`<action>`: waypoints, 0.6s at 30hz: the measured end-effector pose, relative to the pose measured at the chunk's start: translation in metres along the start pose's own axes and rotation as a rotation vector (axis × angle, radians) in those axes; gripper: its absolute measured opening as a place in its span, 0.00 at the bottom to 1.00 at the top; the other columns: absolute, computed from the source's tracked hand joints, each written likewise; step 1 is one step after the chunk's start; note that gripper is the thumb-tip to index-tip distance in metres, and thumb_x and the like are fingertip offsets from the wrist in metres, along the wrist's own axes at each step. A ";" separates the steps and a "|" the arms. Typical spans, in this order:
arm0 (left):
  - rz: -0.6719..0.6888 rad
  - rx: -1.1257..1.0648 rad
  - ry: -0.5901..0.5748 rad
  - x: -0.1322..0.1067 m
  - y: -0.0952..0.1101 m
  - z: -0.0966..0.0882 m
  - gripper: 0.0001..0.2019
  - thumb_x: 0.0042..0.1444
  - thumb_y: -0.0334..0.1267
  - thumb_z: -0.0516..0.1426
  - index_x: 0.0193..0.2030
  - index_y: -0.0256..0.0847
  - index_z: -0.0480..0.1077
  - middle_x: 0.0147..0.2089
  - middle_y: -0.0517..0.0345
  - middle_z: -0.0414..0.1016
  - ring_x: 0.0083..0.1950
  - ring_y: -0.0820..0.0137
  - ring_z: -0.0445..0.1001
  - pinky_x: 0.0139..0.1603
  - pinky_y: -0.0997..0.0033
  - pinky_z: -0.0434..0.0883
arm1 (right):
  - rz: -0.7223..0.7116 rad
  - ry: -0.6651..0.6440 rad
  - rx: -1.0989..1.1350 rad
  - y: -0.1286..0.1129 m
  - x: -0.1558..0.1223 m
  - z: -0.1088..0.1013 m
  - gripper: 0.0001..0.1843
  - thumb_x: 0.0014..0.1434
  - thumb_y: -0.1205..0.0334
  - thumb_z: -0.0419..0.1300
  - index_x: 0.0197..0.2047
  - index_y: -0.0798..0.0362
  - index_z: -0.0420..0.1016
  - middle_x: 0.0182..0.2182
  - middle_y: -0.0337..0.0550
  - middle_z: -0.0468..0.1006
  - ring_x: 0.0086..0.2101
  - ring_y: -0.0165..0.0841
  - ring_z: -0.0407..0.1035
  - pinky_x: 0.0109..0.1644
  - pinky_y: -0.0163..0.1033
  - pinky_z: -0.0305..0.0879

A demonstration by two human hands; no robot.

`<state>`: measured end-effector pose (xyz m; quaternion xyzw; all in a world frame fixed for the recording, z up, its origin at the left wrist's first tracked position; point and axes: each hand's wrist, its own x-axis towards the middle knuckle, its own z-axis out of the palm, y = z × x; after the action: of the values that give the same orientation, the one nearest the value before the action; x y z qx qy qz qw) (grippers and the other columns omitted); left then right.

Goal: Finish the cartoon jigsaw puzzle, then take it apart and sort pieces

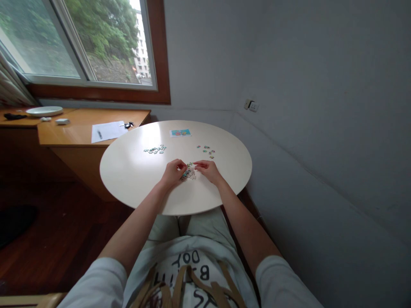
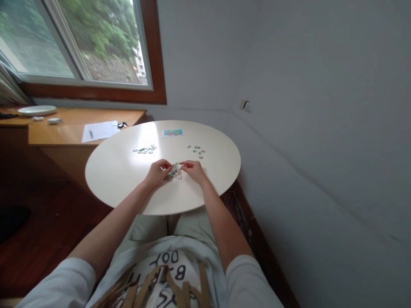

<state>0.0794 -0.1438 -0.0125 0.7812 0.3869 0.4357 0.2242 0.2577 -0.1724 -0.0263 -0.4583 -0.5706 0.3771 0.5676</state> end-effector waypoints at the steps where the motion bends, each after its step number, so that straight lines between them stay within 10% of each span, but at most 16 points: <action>1: 0.001 -0.003 0.001 0.000 0.000 0.000 0.03 0.46 0.33 0.56 0.24 0.39 0.70 0.26 0.60 0.70 0.29 0.72 0.68 0.34 0.70 0.67 | 0.001 0.001 0.003 0.000 0.000 0.000 0.11 0.41 0.64 0.64 0.32 0.53 0.80 0.25 0.39 0.78 0.28 0.30 0.71 0.37 0.37 0.67; 18: -0.001 -0.039 0.002 -0.001 0.001 -0.001 0.03 0.46 0.33 0.57 0.24 0.39 0.70 0.26 0.59 0.70 0.29 0.72 0.68 0.34 0.69 0.68 | -0.001 -0.011 -0.004 0.001 0.001 0.000 0.12 0.42 0.63 0.64 0.33 0.53 0.79 0.24 0.39 0.78 0.28 0.29 0.70 0.36 0.36 0.66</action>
<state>0.0791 -0.1451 -0.0114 0.7758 0.3790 0.4440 0.2393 0.2581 -0.1713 -0.0272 -0.4569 -0.5749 0.3782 0.5637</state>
